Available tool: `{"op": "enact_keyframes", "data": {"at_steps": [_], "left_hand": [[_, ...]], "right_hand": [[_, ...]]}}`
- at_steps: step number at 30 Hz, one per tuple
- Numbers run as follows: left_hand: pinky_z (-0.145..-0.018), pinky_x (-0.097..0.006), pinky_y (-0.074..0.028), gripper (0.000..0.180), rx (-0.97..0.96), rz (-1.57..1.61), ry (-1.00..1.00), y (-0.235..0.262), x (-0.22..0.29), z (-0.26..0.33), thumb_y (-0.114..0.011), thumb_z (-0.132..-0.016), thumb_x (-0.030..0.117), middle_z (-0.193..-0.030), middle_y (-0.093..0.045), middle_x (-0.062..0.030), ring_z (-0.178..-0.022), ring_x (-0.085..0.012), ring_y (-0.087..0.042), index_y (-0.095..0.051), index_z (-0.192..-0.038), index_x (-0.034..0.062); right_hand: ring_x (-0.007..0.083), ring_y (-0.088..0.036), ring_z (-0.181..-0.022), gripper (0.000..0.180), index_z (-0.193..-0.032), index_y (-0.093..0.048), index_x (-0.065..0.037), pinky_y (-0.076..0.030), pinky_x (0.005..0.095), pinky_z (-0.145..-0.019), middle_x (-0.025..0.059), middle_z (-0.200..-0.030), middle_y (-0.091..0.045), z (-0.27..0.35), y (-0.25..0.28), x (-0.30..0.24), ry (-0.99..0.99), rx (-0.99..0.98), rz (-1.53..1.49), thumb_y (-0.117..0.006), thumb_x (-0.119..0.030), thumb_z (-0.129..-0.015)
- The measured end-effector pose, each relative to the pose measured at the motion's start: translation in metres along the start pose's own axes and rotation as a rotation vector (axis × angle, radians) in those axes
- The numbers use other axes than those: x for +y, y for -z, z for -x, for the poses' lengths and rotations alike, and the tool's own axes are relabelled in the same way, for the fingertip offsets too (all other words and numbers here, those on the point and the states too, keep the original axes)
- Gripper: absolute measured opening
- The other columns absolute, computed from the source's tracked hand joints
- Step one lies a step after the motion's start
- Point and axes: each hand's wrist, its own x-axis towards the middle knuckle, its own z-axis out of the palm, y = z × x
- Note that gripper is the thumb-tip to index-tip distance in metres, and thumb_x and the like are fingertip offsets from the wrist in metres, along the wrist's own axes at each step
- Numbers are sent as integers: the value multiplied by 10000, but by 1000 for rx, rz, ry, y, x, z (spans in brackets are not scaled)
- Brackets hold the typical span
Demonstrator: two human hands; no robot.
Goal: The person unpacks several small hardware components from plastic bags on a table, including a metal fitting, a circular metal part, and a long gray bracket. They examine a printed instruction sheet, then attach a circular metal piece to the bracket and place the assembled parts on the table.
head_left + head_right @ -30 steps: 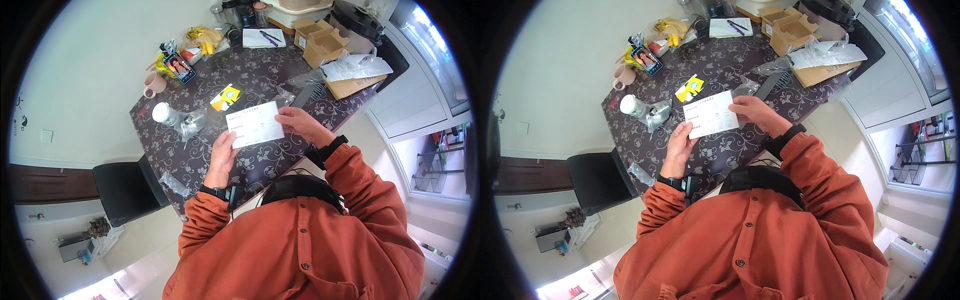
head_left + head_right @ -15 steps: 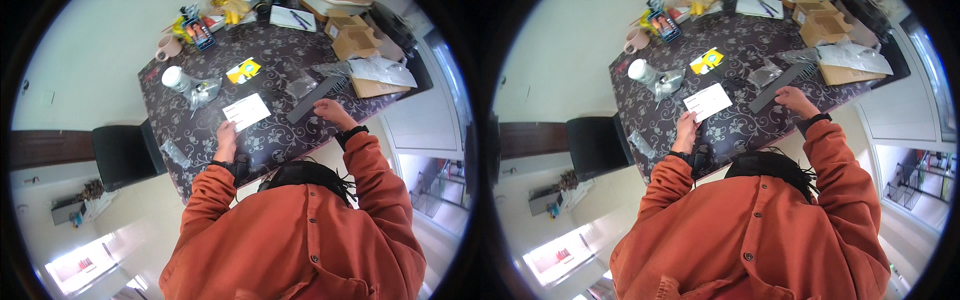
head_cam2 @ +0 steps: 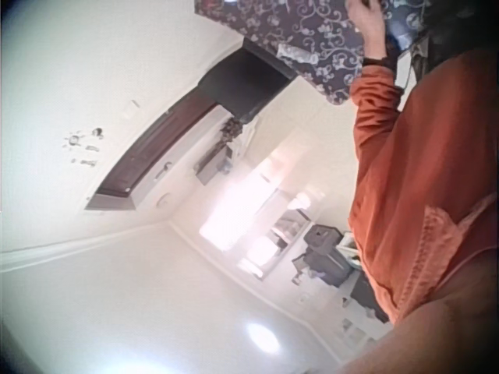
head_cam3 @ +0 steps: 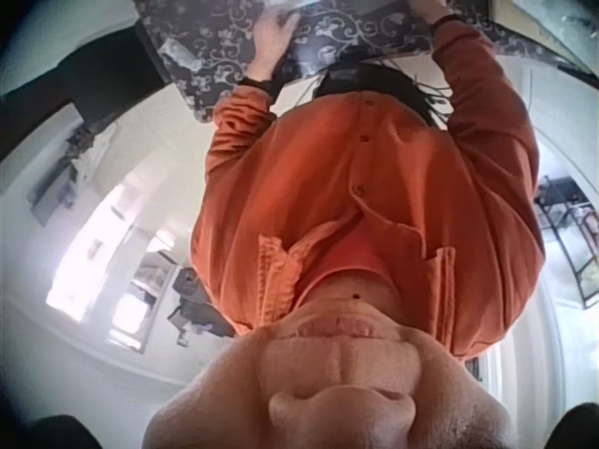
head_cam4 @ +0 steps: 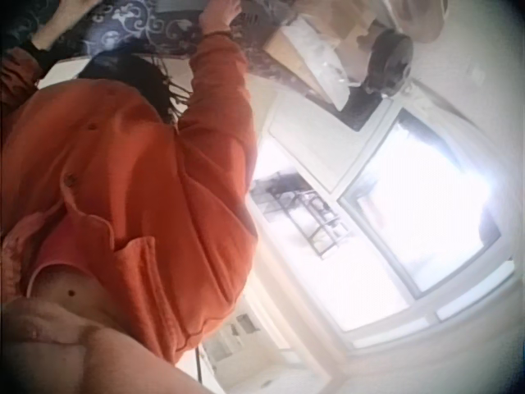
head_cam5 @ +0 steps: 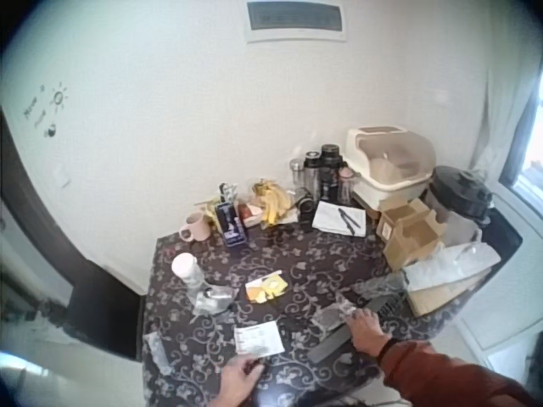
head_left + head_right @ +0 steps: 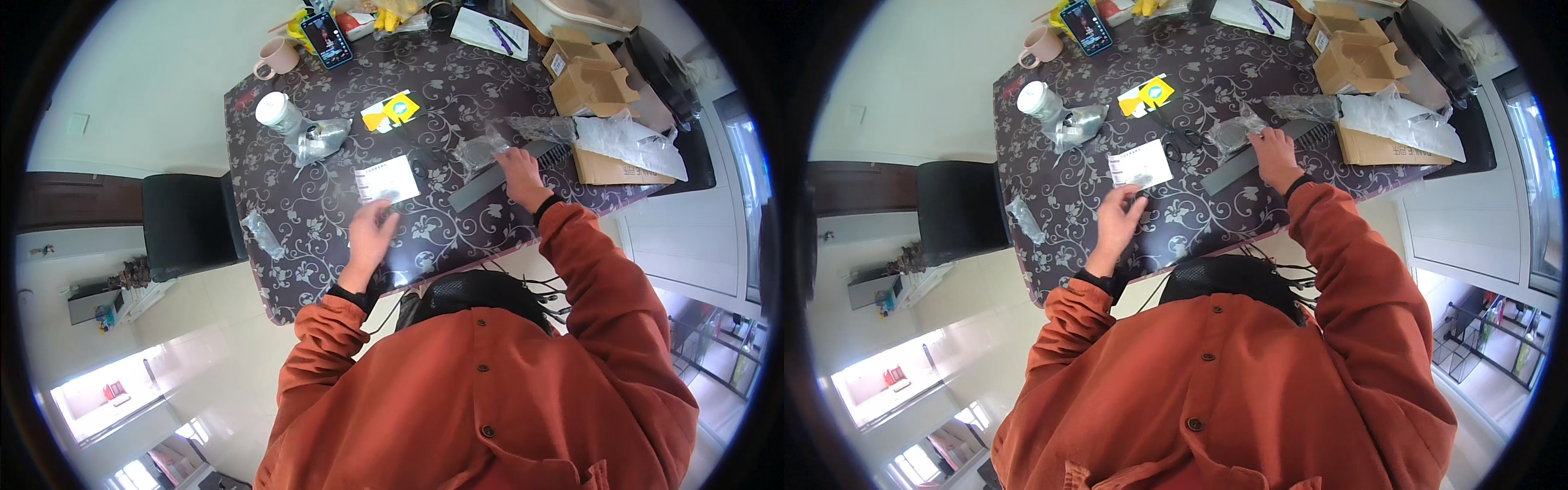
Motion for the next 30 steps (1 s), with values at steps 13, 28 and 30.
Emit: {"op": "enact_keyframes", "data": {"at_steps": [13, 28, 30], "left_hand": [[-938, -407, -431, 606, -305, -398, -292, -117, 68, -21, -725, -726, 102, -1212, -516, -168, -1095, -348, -500, -486, -1275, 10], [-898, -413, -450, 493, -178, -483, -113, -71, 37, 35, -715, -724, 93, -1107, -581, -164, -1015, -360, -544, -552, -1181, 7], [-858, -417, -465, 430, -145, -373, -4, -62, 36, 32, -722, -743, 133, -1026, -607, -158, -950, -358, -570, -583, -1128, 0]], "right_hand": [[307, -548, -1012, 308, -958, -631, -110, -442, 412, -889, 92, -1023, -600, 14, -11, 8, 361, 163, -419, -727, -127, -666], [364, -577, -1043, 613, -1200, -491, -70, -446, 409, -912, 213, -1070, -608, -54, -5, 149, -22, -24, -458, -719, -245, -659], [330, -588, -1055, 623, -1221, -485, -54, -449, 392, -910, 209, -1111, -607, -61, 0, 148, -206, 94, -546, -723, -293, -696]]}}
